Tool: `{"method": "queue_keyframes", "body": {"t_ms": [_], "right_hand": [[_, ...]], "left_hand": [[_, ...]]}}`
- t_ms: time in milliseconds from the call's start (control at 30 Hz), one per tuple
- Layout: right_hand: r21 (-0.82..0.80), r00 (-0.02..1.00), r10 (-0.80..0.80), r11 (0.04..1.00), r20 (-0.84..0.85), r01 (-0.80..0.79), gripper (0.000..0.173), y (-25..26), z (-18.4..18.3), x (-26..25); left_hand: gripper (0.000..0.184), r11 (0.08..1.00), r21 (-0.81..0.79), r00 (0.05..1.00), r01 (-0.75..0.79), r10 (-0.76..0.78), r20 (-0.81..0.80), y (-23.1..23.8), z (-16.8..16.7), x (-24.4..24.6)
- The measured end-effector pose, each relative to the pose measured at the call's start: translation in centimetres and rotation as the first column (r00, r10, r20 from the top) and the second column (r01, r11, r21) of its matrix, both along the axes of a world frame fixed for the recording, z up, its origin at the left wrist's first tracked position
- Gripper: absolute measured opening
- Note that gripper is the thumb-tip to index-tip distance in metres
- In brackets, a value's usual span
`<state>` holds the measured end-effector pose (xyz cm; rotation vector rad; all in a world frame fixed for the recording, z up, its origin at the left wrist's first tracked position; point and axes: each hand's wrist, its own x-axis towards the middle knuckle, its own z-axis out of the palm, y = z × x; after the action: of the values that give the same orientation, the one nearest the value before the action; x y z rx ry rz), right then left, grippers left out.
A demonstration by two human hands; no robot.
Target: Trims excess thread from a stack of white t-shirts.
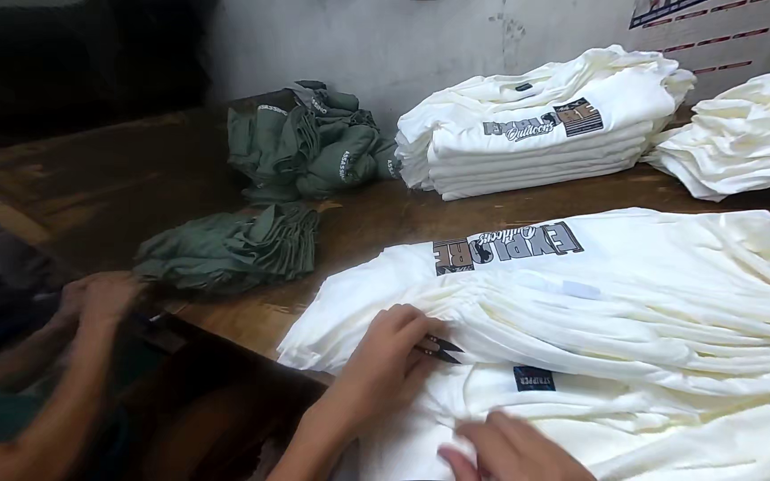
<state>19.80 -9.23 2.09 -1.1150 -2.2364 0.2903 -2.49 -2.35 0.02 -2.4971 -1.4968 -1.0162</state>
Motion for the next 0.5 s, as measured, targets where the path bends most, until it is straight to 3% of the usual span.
{"method": "queue_keyframes", "body": {"t_ms": [67,167,333,433,500], "right_hand": [[0.182,0.994,-0.079,0.979,-0.078,0.092,0.021,2.2,-1.7,-0.9],[0.288,0.974,-0.064,0.949,-0.218,0.127,0.010,2.6,-3.3,-1.1],[0.223,0.936,0.021,0.973,-0.352,0.062,0.010,1.0,-3.8,-0.6],[0.051,0.932,0.195,0.981,-0.305,-0.188,0.014,0.5,-2.9,0.0],[-0.031,0.949,0.210,0.974,-0.234,-0.223,0.026,0.5,-1.8,0.4]], "left_hand": [[0.029,0.998,0.065,0.999,0.027,-0.029,0.029,-1.0,-0.3,-0.5],[0.015,0.978,0.182,0.992,0.101,-0.112,0.050,-2.1,-0.8,-1.5],[0.016,0.963,0.193,0.979,0.187,-0.198,0.038,-3.4,-1.5,-0.7],[0.014,0.966,0.157,0.976,0.206,-0.215,0.042,-2.9,-1.6,-0.5],[0.014,0.973,0.140,0.975,0.185,-0.199,0.094,-2.5,-1.2,-0.7]]}}
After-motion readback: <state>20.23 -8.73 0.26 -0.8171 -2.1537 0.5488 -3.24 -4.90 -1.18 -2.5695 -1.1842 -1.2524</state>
